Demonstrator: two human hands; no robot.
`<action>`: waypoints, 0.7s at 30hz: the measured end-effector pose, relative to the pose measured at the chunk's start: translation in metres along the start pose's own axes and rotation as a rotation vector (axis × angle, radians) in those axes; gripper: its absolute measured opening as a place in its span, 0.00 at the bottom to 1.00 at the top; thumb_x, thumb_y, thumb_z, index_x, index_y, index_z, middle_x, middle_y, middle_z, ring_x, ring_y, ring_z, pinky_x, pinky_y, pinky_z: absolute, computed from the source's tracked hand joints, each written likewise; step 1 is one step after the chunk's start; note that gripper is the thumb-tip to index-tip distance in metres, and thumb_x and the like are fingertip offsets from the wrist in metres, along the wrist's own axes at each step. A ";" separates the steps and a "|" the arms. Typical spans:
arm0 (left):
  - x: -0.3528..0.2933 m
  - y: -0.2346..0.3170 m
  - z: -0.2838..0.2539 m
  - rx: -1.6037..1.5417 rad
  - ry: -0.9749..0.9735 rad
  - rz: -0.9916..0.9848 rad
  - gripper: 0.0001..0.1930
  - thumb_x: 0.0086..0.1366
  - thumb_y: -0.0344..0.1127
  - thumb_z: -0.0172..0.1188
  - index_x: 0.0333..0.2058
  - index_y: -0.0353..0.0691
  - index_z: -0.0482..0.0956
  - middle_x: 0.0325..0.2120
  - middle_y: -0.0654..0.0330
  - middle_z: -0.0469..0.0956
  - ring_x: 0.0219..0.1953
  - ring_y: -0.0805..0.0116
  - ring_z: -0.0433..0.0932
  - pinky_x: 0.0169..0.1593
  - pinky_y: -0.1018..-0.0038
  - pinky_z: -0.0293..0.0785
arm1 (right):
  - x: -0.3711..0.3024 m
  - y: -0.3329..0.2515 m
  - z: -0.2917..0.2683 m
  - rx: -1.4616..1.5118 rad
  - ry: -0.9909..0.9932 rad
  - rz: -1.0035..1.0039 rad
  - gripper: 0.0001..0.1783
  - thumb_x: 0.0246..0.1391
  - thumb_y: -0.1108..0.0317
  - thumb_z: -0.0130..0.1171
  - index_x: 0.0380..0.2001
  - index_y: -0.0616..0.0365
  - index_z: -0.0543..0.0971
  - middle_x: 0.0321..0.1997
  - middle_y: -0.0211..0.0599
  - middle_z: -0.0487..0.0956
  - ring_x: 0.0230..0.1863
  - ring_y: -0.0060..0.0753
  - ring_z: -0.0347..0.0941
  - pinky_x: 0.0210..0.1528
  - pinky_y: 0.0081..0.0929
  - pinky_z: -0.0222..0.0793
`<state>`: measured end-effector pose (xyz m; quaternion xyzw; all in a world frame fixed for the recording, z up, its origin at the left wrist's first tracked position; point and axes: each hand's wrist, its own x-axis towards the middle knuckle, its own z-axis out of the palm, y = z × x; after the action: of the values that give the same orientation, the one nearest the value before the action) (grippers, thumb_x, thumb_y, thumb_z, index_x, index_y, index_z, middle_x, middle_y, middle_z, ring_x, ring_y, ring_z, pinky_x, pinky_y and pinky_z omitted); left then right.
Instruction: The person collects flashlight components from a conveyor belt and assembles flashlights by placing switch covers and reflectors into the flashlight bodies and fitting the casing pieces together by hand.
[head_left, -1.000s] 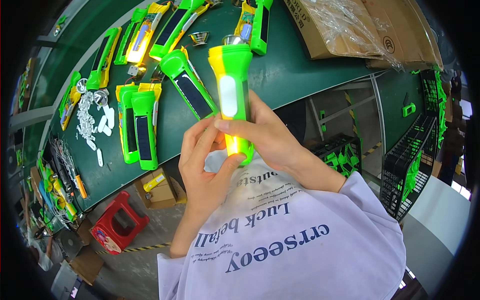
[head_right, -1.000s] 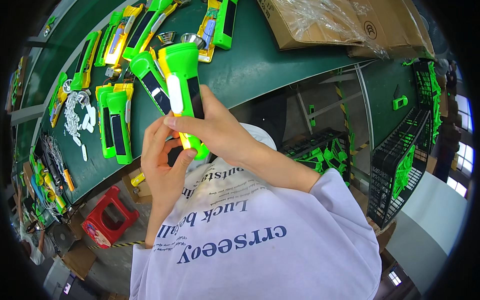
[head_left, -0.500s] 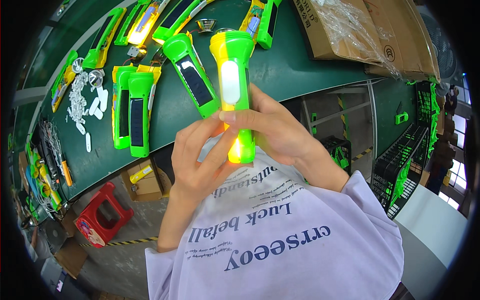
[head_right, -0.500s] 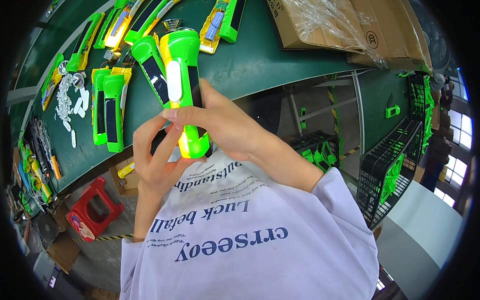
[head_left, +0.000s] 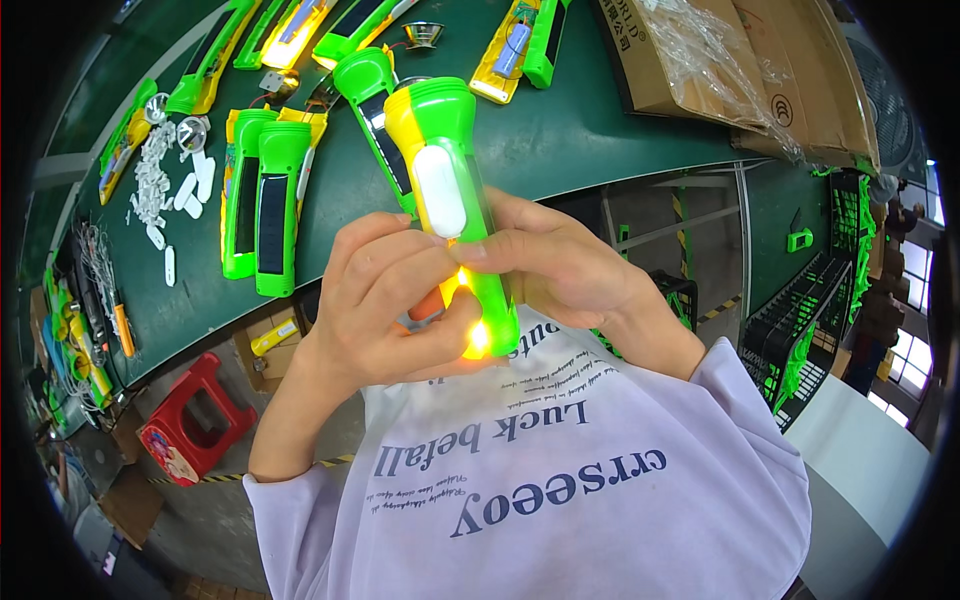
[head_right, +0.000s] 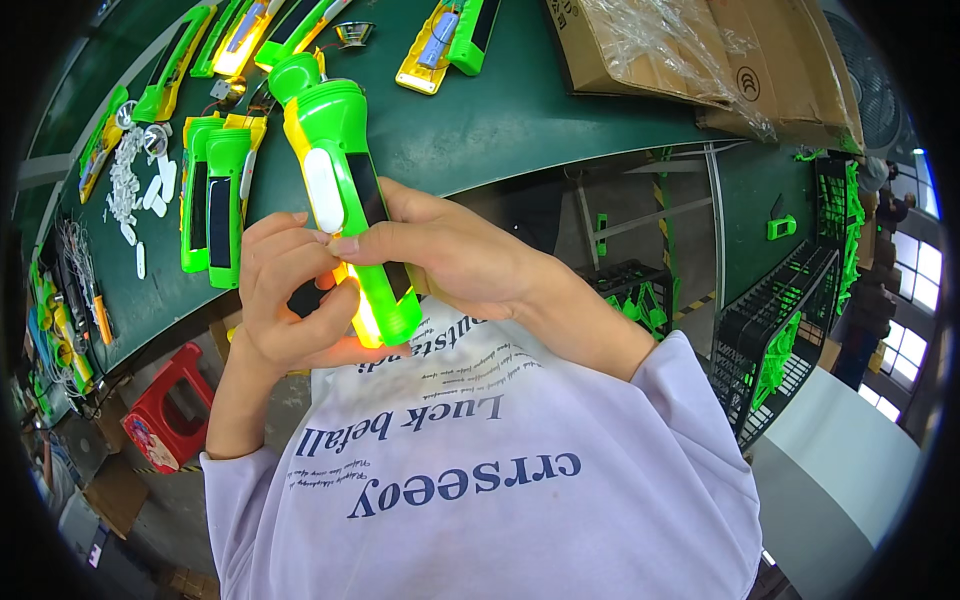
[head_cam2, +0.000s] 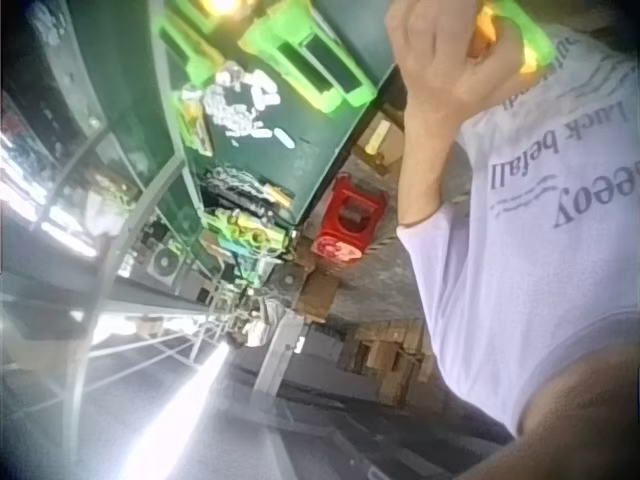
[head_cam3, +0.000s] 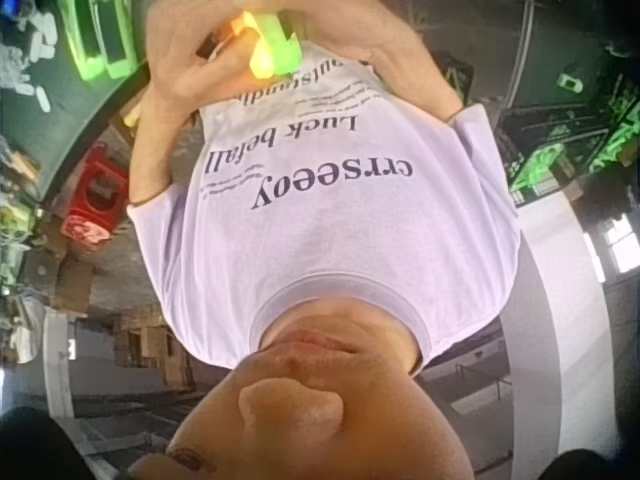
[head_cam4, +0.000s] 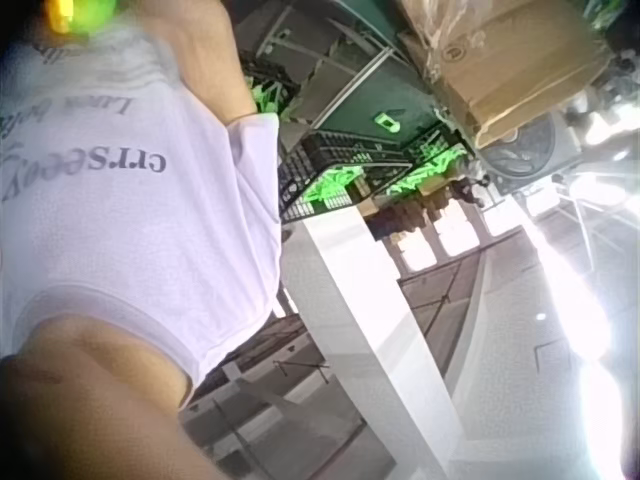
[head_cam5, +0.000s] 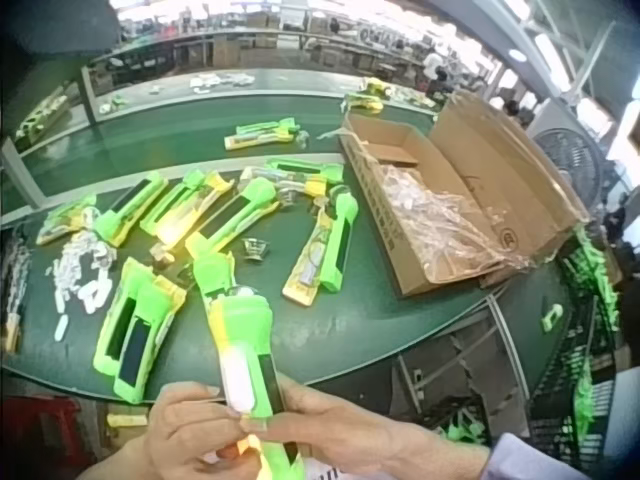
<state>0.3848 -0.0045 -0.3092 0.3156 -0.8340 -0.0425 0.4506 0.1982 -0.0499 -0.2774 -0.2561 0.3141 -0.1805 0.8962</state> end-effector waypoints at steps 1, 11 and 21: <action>0.001 0.001 0.000 -0.004 -0.001 0.003 0.16 0.43 0.41 0.72 0.27 0.46 0.74 0.37 0.60 0.75 0.41 0.61 0.73 0.43 0.62 0.73 | -0.001 0.000 0.000 -0.002 0.004 0.022 0.28 0.59 0.63 0.60 0.58 0.61 0.63 0.49 0.36 0.72 0.48 0.26 0.72 0.46 0.27 0.70; -0.018 0.014 0.005 -0.001 -0.001 -0.051 0.20 0.42 0.40 0.77 0.33 0.42 0.80 0.33 0.60 0.74 0.36 0.58 0.76 0.40 0.62 0.74 | 0.001 0.008 -0.008 0.006 0.079 -0.121 0.25 0.58 0.58 0.62 0.52 0.59 0.66 0.41 0.32 0.73 0.41 0.21 0.71 0.43 0.24 0.68; -0.011 0.031 0.018 0.117 0.068 -0.383 0.27 0.39 0.52 0.78 0.24 0.42 0.70 0.23 0.63 0.71 0.25 0.62 0.69 0.32 0.66 0.62 | 0.006 0.010 0.000 0.019 0.106 -0.179 0.25 0.57 0.63 0.63 0.52 0.59 0.66 0.41 0.29 0.73 0.40 0.18 0.69 0.42 0.21 0.66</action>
<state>0.3604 0.0233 -0.3167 0.4953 -0.7440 -0.0681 0.4432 0.2040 -0.0445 -0.2856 -0.2648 0.3352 -0.2760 0.8610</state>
